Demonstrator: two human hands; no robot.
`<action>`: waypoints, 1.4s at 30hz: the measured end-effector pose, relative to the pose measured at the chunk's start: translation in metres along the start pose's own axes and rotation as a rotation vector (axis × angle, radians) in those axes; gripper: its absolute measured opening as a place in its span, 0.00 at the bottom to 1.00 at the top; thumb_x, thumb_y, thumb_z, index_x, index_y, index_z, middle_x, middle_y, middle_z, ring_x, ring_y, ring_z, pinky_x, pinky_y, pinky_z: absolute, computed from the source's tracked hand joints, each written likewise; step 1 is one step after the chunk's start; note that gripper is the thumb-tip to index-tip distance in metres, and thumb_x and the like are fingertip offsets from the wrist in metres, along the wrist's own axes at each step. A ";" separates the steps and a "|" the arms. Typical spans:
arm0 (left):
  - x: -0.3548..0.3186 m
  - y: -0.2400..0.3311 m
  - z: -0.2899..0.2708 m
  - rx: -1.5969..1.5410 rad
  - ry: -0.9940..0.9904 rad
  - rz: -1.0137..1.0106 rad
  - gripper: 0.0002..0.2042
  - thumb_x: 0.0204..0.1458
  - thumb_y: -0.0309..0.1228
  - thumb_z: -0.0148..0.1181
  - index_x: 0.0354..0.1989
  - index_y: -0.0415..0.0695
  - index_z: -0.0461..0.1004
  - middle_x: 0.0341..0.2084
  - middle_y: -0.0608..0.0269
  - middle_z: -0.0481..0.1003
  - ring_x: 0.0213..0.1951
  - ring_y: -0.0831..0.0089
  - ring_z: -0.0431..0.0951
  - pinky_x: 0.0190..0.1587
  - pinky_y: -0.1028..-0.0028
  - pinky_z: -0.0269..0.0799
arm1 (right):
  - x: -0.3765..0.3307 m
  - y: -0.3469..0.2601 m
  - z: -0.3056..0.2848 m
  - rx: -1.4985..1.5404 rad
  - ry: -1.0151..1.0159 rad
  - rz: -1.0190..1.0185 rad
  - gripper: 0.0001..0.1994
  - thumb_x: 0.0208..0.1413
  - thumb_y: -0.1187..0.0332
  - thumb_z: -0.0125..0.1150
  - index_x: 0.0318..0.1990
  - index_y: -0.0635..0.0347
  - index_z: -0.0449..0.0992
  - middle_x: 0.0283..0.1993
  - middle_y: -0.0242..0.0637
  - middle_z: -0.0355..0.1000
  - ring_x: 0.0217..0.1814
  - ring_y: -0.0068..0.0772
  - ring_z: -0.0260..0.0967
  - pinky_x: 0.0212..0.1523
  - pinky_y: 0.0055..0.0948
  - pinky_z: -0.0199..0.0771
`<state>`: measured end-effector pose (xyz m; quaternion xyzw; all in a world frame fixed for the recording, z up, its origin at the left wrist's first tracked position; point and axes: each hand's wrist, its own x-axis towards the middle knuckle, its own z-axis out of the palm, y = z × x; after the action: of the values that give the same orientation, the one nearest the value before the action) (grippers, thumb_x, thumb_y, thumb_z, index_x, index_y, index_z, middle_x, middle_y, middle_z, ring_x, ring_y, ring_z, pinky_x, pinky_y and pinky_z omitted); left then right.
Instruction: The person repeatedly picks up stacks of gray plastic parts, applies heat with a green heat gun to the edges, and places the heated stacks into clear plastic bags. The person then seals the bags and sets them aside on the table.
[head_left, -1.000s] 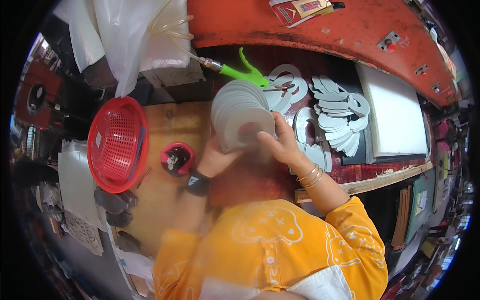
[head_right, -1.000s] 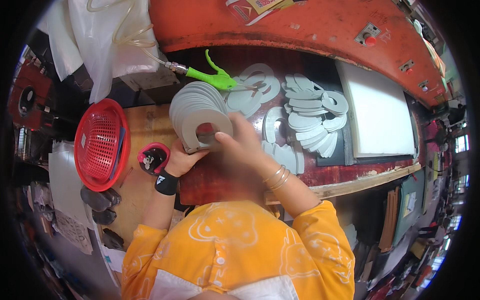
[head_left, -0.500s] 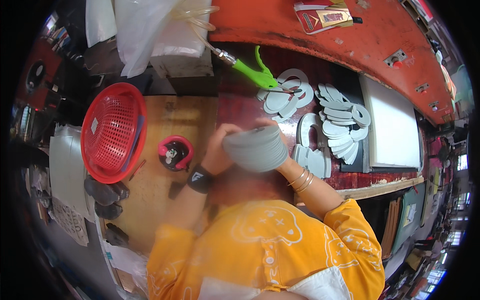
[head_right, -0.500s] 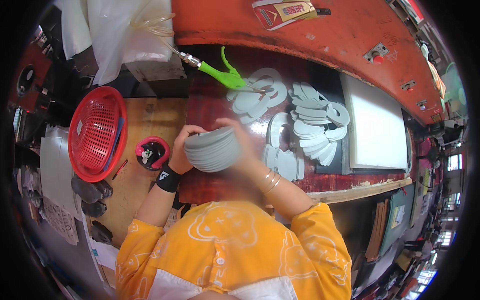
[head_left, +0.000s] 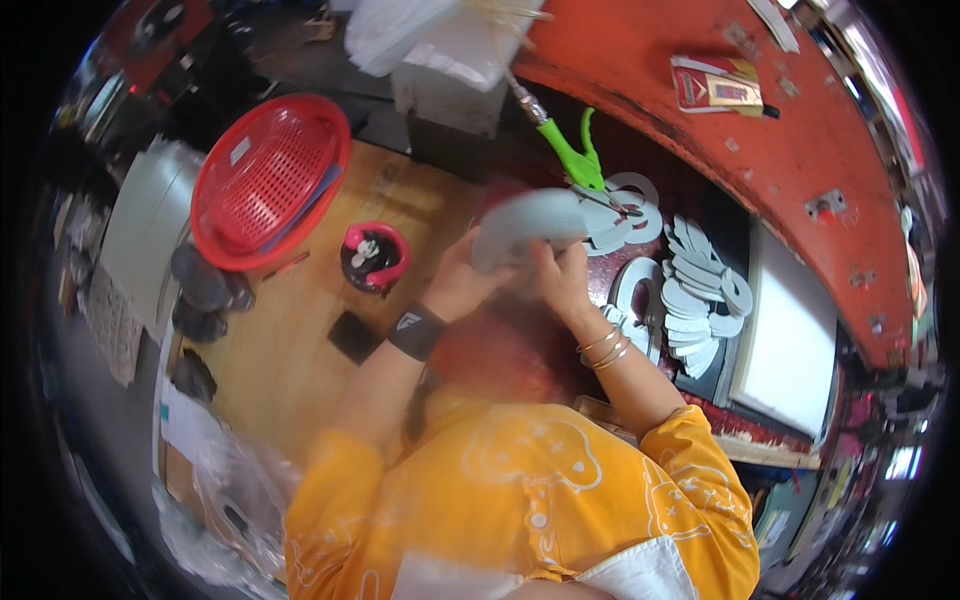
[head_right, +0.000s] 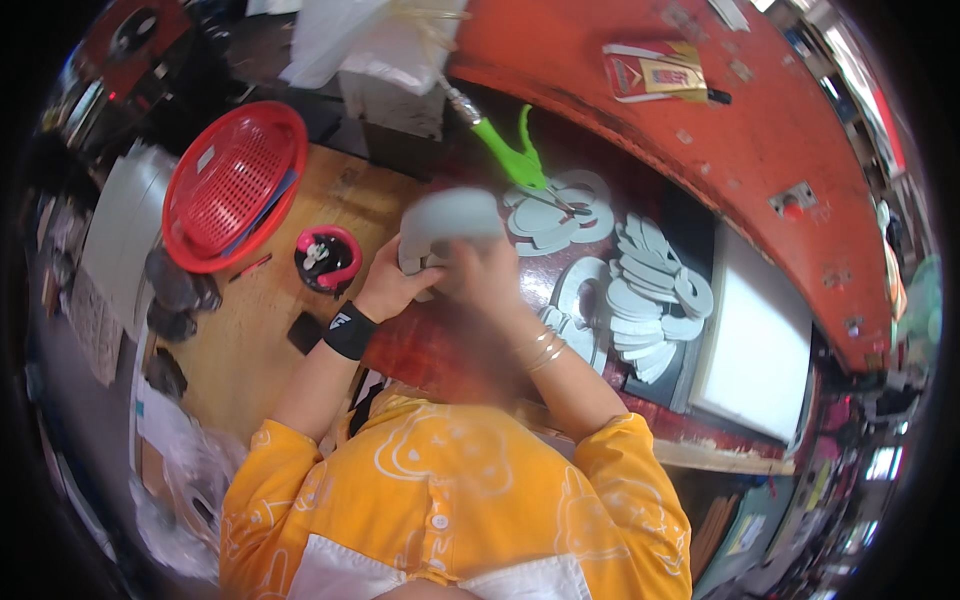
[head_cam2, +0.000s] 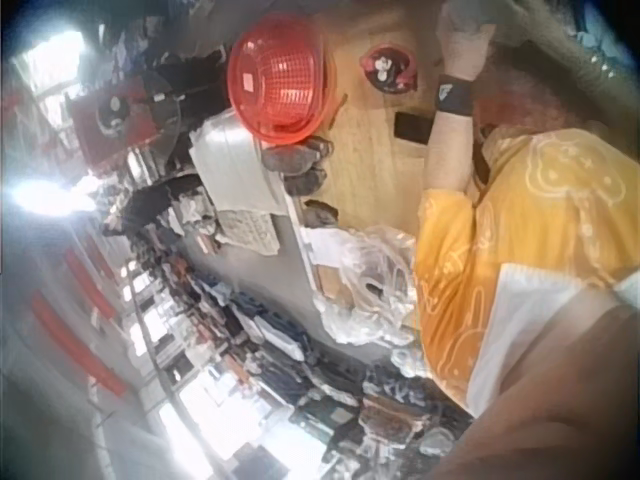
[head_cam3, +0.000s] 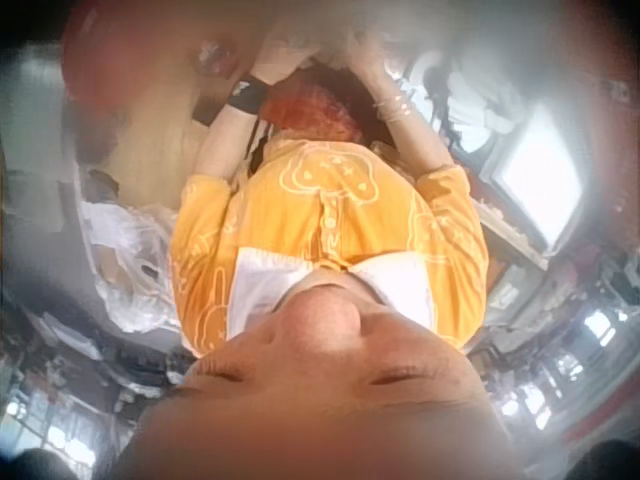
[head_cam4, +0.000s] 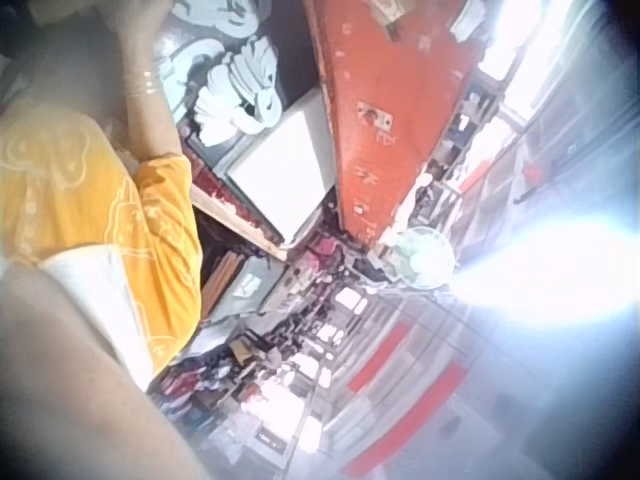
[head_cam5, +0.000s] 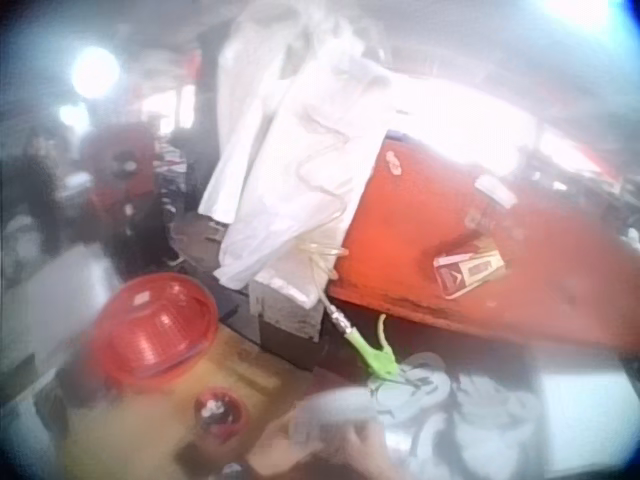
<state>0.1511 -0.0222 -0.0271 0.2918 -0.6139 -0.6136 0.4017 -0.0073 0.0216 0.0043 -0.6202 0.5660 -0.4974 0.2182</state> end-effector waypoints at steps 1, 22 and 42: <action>-0.007 0.002 -0.002 0.113 -0.006 0.023 0.24 0.46 0.29 0.64 0.53 0.41 0.67 0.43 0.64 0.73 0.46 0.74 0.72 0.49 0.72 0.68 | 0.001 -0.005 -0.005 0.083 -0.035 0.132 0.17 0.53 0.66 0.54 0.48 0.66 0.69 0.47 0.45 0.71 0.48 0.33 0.70 0.47 0.30 0.69; -0.341 0.044 -0.007 -0.466 0.855 -0.018 0.25 0.52 0.30 0.60 0.57 0.38 0.61 0.46 0.60 0.70 0.48 0.74 0.70 0.51 0.71 0.67 | -0.102 -0.128 0.165 0.386 -1.512 0.152 0.28 0.46 0.73 0.65 0.55 0.68 0.62 0.47 0.36 0.67 0.48 0.23 0.64 0.50 0.27 0.66; -0.488 -0.007 -0.187 0.315 1.162 -1.053 0.31 0.49 0.45 0.55 0.58 0.39 0.59 0.43 0.44 0.73 0.46 0.51 0.73 0.48 0.60 0.69 | -0.140 -0.234 0.366 0.451 -1.817 0.521 0.30 0.47 0.72 0.64 0.58 0.68 0.59 0.48 0.45 0.70 0.49 0.35 0.69 0.52 0.35 0.69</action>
<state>0.5569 0.2951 -0.1144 0.8697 -0.1677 -0.3784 0.2689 0.4413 0.1056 -0.0024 -0.5668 0.1926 0.1381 0.7891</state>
